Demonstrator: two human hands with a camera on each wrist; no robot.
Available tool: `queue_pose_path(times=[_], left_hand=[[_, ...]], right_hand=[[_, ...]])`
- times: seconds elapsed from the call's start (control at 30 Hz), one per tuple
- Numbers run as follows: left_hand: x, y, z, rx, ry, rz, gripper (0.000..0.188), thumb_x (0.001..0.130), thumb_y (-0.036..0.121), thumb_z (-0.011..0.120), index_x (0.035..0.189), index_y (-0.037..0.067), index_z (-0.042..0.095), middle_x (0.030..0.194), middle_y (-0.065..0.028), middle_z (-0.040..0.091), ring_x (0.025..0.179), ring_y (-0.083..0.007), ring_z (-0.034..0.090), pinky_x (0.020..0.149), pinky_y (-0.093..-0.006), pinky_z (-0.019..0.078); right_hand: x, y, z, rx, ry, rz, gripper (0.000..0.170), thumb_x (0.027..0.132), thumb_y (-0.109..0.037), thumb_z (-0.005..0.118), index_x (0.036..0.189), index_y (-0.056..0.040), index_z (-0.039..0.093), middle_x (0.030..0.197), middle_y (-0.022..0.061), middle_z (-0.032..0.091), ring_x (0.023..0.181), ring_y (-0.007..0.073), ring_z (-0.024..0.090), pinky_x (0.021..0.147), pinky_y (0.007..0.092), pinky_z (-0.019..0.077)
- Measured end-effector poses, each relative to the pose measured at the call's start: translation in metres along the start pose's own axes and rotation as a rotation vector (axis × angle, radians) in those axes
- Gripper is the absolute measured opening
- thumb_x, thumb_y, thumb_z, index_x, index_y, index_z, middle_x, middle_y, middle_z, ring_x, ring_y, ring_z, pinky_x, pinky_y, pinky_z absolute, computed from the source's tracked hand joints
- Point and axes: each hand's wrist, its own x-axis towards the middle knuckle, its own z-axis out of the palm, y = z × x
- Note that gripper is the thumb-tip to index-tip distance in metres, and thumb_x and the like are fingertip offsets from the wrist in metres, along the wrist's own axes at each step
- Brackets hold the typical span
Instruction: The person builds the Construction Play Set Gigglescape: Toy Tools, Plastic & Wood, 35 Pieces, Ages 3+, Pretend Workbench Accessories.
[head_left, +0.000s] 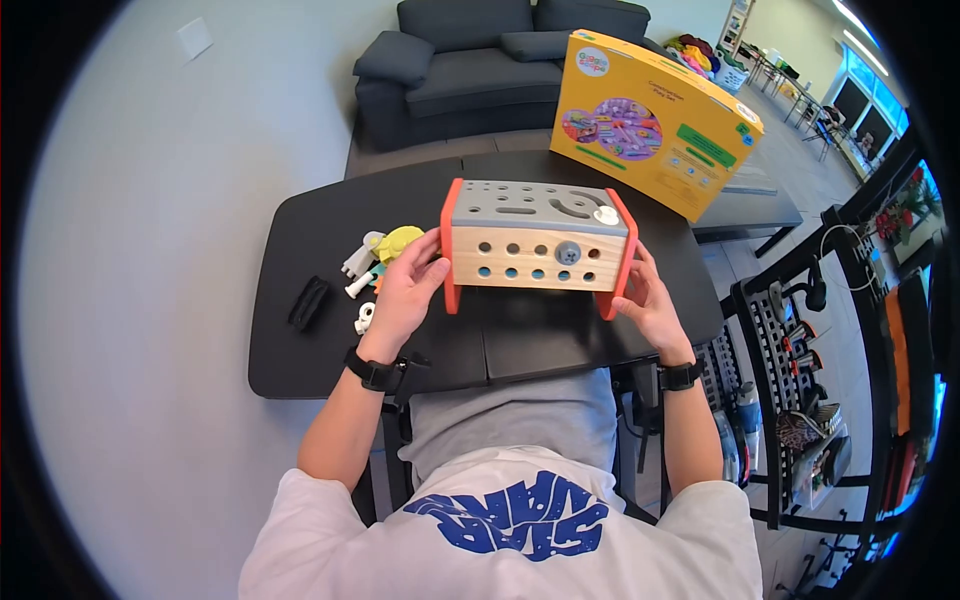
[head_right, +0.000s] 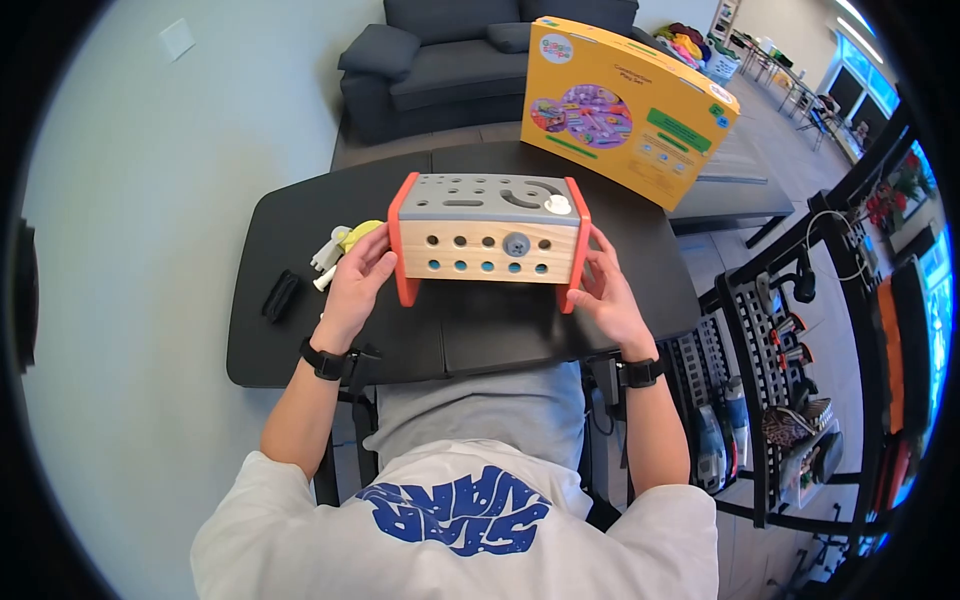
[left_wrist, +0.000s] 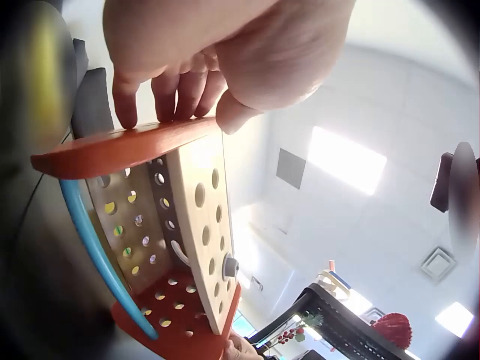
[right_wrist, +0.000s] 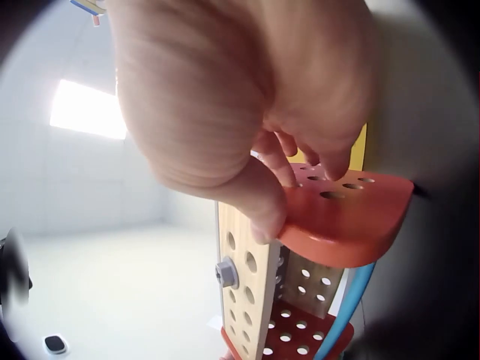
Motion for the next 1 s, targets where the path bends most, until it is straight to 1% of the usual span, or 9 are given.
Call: queue_pose_path(times=[0.27,0.43,0.47,0.57,0.63,0.67,0.73,0.83,1.0], left_hand=[[-0.001,0.016,-0.023,0.07,-0.125,-0.053,0.056,0.1,0.009,0.064,0.15,-0.003,0.043,0.149,-0.0189,0.053,0.141,-0.0254,0.049,0.115,-0.037,0.0405],[-0.004,0.05,-0.055,0.624,-0.221,-0.223,0.047,0.097,0.019,0.069,0.139,0.0,0.059,0.135,-0.0145,0.066,0.126,-0.0247,0.062,0.106,-0.0365,0.0478],[-0.007,0.053,-0.061,0.756,-0.127,-0.161,0.038,0.094,0.023,0.071,0.125,0.001,0.069,0.118,-0.0154,0.073,0.11,-0.0272,0.07,0.097,-0.036,0.0533],[-0.006,0.05,-0.091,1.082,0.01,-0.207,0.032,0.092,0.025,0.073,0.114,0.002,0.073,0.105,-0.0171,0.076,0.098,-0.0308,0.073,0.088,-0.0373,0.0563],[-0.009,0.03,-0.114,1.126,0.062,-0.132,0.031,0.089,0.024,0.074,0.109,0.0,0.074,0.093,-0.0164,0.075,0.086,-0.0268,0.073,0.079,-0.0358,0.0566],[-0.008,0.025,-0.121,1.214,0.074,-0.193,0.032,0.089,0.026,0.075,0.109,0.0,0.074,0.093,-0.0162,0.075,0.086,-0.0278,0.073,0.079,-0.0368,0.0567],[-0.007,0.011,-0.132,1.325,0.092,-0.302,0.036,0.086,0.031,0.077,0.105,0.001,0.075,0.091,-0.0165,0.075,0.086,-0.031,0.073,0.079,-0.0395,0.0568],[-0.006,0.005,-0.13,1.436,0.076,-0.391,0.036,0.084,0.033,0.079,0.102,0.002,0.075,0.089,-0.0172,0.074,0.085,-0.0324,0.072,0.079,-0.0408,0.0569],[-0.004,-0.015,-0.135,1.482,0.084,-0.359,0.028,0.078,0.026,0.08,0.094,0.003,0.076,0.086,-0.018,0.074,0.084,-0.0343,0.073,0.079,-0.0432,0.0581]], right_hand=[[-0.005,0.012,0.005,-0.113,0.013,0.074,0.054,0.077,0.012,0.074,0.127,-0.0003,0.058,0.166,0.0086,0.016,0.153,0.0252,0.027,0.126,0.0423,0.0284],[-0.005,0.008,0.013,-0.136,0.049,0.195,0.046,0.081,0.006,0.074,0.126,0.0028,0.061,0.156,0.0123,0.035,0.148,0.0274,0.038,0.123,0.0427,0.0328],[-0.004,0.005,0.014,-0.135,0.047,0.194,0.046,0.081,0.006,0.074,0.126,0.0028,0.061,0.156,0.0123,0.035,0.148,0.0274,0.038,0.123,0.0427,0.0328],[-0.001,-0.011,0.021,-0.415,0.109,0.124,0.05,0.081,-0.001,0.076,0.128,0.0026,0.059,0.152,0.0151,0.04,0.142,0.0316,0.045,0.119,0.0437,0.0379],[0.004,-0.029,0.038,-0.811,0.268,-0.114,0.051,0.081,-0.006,0.076,0.129,0.0023,0.058,0.148,0.0184,0.043,0.134,0.0384,0.05,0.112,0.0456,0.0426],[0.007,-0.038,0.049,-0.811,0.268,-0.113,0.051,0.081,-0.006,0.076,0.129,0.0023,0.058,0.148,0.0184,0.043,0.134,0.0384,0.05,0.112,0.0456,0.0426],[0.013,-0.055,0.077,-0.905,0.422,-0.37,0.05,0.081,-0.006,0.073,0.128,0.0005,0.058,0.144,0.02,0.046,0.126,0.0423,0.052,0.106,0.0473,0.0445],[0.02,-0.075,0.124,-0.876,0.434,-0.566,0.047,0.081,-0.005,0.071,0.127,-0.0004,0.059,0.137,0.0202,0.051,0.123,0.0422,0.054,0.105,0.0477,0.0457],[0.037,-0.057,0.195,-0.661,-0.113,-0.586,0.027,0.083,-0.006,0.067,0.11,-0.0009,0.063,0.111,0.0163,0.063,0.102,0.035,0.064,0.086,0.0423,0.055]])
